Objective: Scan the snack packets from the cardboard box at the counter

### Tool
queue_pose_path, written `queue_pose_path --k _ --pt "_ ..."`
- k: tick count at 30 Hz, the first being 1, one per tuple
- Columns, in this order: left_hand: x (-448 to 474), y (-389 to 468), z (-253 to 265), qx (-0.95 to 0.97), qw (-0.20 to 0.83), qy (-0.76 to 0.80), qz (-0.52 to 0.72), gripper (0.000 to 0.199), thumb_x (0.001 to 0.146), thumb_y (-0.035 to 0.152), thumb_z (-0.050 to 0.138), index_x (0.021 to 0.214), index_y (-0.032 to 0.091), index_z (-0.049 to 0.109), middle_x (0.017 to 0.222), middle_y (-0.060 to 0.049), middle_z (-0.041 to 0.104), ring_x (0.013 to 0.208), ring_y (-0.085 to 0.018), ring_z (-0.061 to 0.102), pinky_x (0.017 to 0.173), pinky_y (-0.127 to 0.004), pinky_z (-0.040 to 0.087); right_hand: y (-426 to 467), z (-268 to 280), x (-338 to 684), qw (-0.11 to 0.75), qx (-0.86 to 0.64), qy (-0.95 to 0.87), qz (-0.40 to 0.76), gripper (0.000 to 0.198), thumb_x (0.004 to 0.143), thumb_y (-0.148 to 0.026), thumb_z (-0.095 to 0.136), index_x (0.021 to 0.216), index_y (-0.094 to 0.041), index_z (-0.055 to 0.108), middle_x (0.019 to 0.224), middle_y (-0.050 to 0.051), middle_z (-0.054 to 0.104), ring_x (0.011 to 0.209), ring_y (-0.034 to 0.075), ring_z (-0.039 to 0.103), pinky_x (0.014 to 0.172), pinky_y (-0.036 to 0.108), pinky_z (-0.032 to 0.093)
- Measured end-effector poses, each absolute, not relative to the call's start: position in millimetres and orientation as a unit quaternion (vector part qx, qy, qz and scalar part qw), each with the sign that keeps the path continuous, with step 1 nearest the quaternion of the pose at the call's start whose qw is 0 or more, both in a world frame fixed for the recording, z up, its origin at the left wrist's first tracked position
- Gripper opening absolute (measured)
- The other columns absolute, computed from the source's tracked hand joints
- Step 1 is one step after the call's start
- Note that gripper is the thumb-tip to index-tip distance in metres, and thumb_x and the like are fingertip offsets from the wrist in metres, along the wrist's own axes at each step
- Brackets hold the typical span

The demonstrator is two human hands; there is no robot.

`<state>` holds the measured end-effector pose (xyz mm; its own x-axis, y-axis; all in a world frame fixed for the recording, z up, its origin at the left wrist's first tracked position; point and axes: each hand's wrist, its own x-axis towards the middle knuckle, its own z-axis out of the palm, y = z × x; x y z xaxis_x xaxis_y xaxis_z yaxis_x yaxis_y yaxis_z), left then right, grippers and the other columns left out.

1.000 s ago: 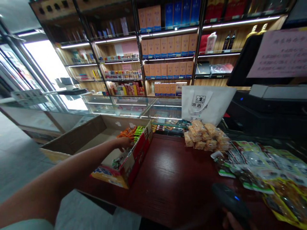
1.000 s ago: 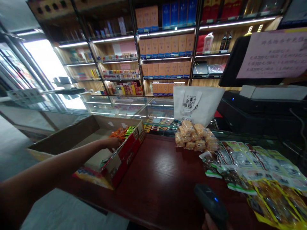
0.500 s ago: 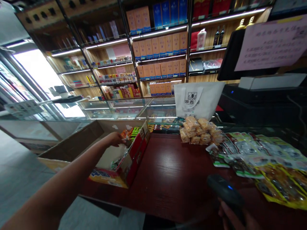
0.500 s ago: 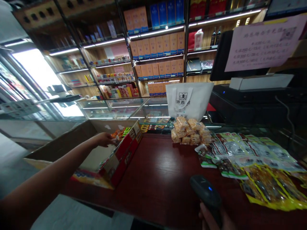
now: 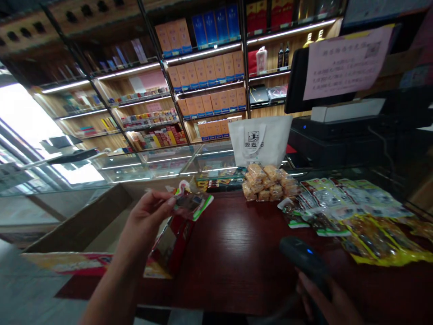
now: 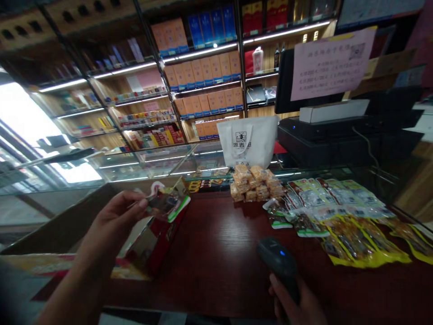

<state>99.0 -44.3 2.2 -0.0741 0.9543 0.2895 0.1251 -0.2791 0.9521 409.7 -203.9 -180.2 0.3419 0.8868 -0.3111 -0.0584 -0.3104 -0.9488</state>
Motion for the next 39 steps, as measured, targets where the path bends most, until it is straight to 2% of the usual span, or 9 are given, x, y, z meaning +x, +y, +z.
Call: queue_pose_path --k 2,4,9,14,16,19,27,32,39 --pt "137 -64 -16 0.530 0.456 0.439 0.564 0.035 0.057 0.037 0.088 0.075 0.021 0.063 0.088 -0.001 0.071 0.075 -0.017 0.067 0.069 -0.028 0.058 -202 -173 408 0.517 -0.646 -0.319 0.462 0.065 0.062 -0.084 0.063 0.070 -0.019 0.068 0.051 0.003 0.064 0.049 0.020 0.059 0.052 0.030 0.047" --pt "172 -81 -38 0.490 0.533 0.415 0.551 0.034 0.057 0.037 0.089 0.072 0.020 0.064 0.093 -0.002 0.071 0.080 -0.018 0.067 0.069 -0.029 0.060 -200 -165 404 0.571 -0.617 -0.329 0.430 0.057 0.072 -0.075 0.064 0.077 -0.018 0.068 0.051 0.000 0.062 0.049 0.018 0.058 0.052 0.029 0.046" --pt "227 -111 -89 0.390 0.673 0.380 0.500 0.036 0.056 0.038 0.091 0.071 0.020 0.064 0.085 -0.001 0.069 0.082 -0.018 0.067 0.072 -0.029 0.062 -193 -141 398 0.661 -0.561 -0.303 0.396 0.043 0.074 -0.058 0.075 0.088 -0.018 0.067 0.052 -0.003 0.063 0.045 0.014 0.053 0.048 0.025 0.042" --pt "246 -126 -110 0.356 0.753 0.367 0.415 0.045 0.055 0.031 0.092 0.094 0.023 0.071 0.101 -0.006 0.074 0.087 -0.022 0.071 0.068 -0.029 0.062 -194 -130 398 0.675 -0.564 -0.240 0.411 0.040 0.066 -0.050 0.084 0.080 -0.019 0.062 0.045 -0.005 0.060 0.042 0.011 0.050 0.044 0.021 0.040" --pt "247 -128 -110 0.367 0.762 0.364 0.390 0.049 0.060 0.029 0.090 0.105 0.023 0.072 0.109 -0.009 0.074 0.092 -0.024 0.071 0.068 -0.028 0.061 -196 -131 398 0.676 -0.554 -0.239 0.423 0.041 0.066 -0.049 0.085 0.079 -0.019 0.061 0.045 -0.006 0.060 0.041 0.010 0.050 0.044 0.021 0.040" --pt "244 -128 -107 0.391 0.759 0.367 0.369 0.041 0.067 0.034 0.086 0.103 0.019 0.075 0.108 -0.011 0.074 0.093 -0.026 0.072 0.070 -0.029 0.061 -199 -137 397 0.672 -0.551 -0.235 0.436 0.040 0.066 -0.048 0.085 0.076 -0.019 0.059 0.045 -0.005 0.060 0.042 0.010 0.050 0.045 0.021 0.040" --pt "239 -121 -112 0.428 0.718 0.402 0.375 0.038 0.062 0.046 0.086 0.086 0.017 0.077 0.081 -0.008 0.076 0.063 -0.020 0.070 0.050 -0.026 0.056 -197 -149 395 0.682 -0.525 -0.219 0.460 0.039 0.068 -0.046 0.085 0.080 -0.019 0.058 0.045 -0.006 0.058 0.042 0.010 0.049 0.046 0.021 0.041" --pt "240 -119 -117 0.446 0.691 0.426 0.377 0.039 0.065 0.049 0.083 0.071 0.014 0.070 0.053 -0.001 0.066 0.040 -0.011 0.056 0.037 -0.017 0.044 -195 -150 394 0.692 -0.519 -0.215 0.453 0.038 0.067 -0.046 0.085 0.074 -0.019 0.059 0.044 -0.006 0.057 0.042 0.010 0.049 0.045 0.020 0.041" --pt "243 -114 -116 0.404 0.716 0.401 0.404 0.038 0.053 0.036 0.092 0.072 0.012 0.072 0.058 -0.001 0.068 0.051 -0.009 0.062 0.050 -0.016 0.052 -193 -149 398 0.687 -0.544 -0.218 0.429 0.036 0.069 -0.046 0.084 0.077 -0.019 0.061 0.045 -0.005 0.058 0.042 0.010 0.050 0.044 0.021 0.042"
